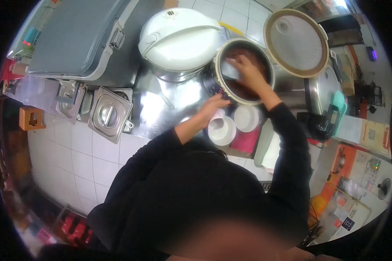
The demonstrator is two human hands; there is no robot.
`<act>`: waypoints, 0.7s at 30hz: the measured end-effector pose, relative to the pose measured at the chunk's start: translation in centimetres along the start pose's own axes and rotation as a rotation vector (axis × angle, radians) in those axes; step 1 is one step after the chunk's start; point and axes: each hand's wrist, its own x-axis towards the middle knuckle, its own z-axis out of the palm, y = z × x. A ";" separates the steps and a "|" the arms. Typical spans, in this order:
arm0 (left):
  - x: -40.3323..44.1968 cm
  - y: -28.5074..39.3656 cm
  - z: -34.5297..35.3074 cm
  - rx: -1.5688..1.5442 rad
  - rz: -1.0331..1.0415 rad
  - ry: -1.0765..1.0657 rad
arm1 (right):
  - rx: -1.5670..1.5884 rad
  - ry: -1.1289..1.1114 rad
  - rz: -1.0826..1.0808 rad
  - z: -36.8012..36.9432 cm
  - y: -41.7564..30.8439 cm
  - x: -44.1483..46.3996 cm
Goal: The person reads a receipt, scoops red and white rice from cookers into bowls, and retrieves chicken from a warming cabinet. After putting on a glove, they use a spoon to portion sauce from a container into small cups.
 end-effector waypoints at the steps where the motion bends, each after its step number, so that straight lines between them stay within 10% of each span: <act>1: -0.2 -0.3 0.2 -0.021 0.056 -0.001 | 0.015 -0.041 -0.003 -0.3 0.0 -0.1; 21: -1.4 1.1 1.4 -0.187 0.082 -0.034 | 0.417 -0.470 0.295 -1.3 4.8 -1.0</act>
